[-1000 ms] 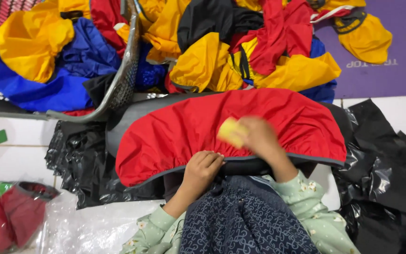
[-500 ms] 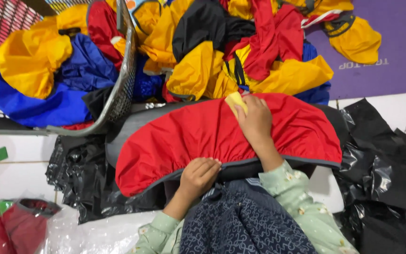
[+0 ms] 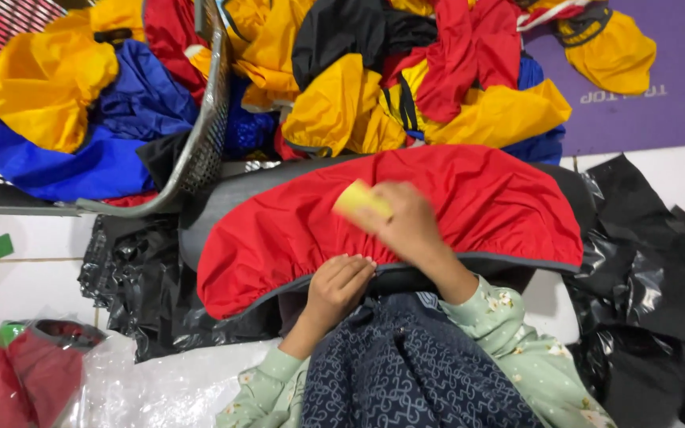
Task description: Cleaning a red fabric item with a sponge, folding it, packing it into a clear plastic bag and then a black mailer, followed by trimming threads on a yellow fabric item with scissors.
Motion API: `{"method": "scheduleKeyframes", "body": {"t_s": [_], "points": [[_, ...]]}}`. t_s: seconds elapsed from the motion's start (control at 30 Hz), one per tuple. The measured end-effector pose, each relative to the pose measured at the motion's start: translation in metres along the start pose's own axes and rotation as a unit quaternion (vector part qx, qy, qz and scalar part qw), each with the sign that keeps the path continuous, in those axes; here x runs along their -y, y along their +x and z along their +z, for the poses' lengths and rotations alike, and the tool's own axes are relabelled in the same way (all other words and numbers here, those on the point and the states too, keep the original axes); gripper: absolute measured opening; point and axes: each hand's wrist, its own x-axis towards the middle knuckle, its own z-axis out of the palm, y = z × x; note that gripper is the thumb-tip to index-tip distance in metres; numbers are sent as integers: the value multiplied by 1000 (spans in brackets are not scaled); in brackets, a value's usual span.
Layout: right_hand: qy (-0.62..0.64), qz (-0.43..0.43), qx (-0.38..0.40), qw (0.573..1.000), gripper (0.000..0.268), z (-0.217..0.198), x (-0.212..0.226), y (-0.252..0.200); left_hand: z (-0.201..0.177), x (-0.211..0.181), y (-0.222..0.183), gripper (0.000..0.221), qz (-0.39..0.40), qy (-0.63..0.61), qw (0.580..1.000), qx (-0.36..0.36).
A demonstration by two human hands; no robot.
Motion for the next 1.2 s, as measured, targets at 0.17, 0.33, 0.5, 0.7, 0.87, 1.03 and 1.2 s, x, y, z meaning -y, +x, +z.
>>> {"method": "scheduleKeyframes", "body": {"t_s": [0.17,0.33,0.5,0.7,0.87,1.03,1.2], "points": [[79,-91,189,975,32,26,7,-2,19,12,-36,7,16,48,999,11],[-182,-53,36,981,28,38,-49,37,12,5,-15,8,0,34,999,-33],[213,-138,204,945,34,49,38,10,46,29,-84,11,55,91,992,-64],[62,-4,146,987,43,106,-31,79,17,6,-15,8,19,81,995,-61],[171,-23,166,971,44,60,64,56,18,12,-21,10,37,85,993,-71],[216,-165,425,863,40,107,70,40,24,7,-32,12,35,65,995,-69],[42,-89,90,991,35,119,40,99,19,8,-22,11,26,86,994,-64]]}}
